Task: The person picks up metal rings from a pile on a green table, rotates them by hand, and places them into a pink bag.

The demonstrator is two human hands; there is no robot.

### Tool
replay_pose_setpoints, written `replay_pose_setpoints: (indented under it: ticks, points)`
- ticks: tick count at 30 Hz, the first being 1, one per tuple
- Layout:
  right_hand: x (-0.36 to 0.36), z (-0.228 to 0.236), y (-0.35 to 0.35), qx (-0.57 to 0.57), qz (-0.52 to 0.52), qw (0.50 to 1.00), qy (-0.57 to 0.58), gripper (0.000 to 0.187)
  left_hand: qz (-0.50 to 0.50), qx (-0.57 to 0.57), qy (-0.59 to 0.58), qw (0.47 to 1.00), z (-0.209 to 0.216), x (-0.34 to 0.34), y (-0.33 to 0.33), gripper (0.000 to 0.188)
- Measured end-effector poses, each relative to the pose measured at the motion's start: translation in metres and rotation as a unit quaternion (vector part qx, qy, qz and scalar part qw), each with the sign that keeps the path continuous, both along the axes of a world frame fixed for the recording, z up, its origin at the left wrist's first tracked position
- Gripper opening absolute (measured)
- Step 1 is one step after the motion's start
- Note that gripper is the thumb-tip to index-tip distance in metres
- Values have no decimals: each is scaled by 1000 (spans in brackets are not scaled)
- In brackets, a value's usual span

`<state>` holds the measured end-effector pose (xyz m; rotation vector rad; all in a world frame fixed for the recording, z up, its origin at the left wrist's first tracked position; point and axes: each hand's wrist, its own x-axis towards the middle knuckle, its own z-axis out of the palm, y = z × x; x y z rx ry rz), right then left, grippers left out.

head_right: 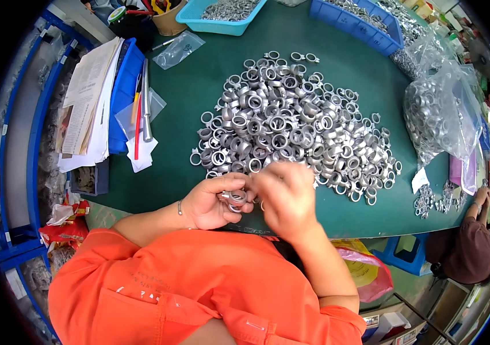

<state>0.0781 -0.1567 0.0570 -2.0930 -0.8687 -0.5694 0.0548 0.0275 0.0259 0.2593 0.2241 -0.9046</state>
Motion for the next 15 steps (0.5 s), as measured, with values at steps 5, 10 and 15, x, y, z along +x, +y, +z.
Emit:
replay_pose_setpoints:
  ticks: [5,10,15]
  points:
    - [36,-5,-4,-156,-166,974,-2,14,42,103,22,993,20,0,-3,18]
    - [19,0,-2,13,-61,987,148,11,72,130,-28,989,14,-2,2,16]
    - [-10,-3,-3,222,24,922,317,12,77,194,-114,971,28,4,-2,14]
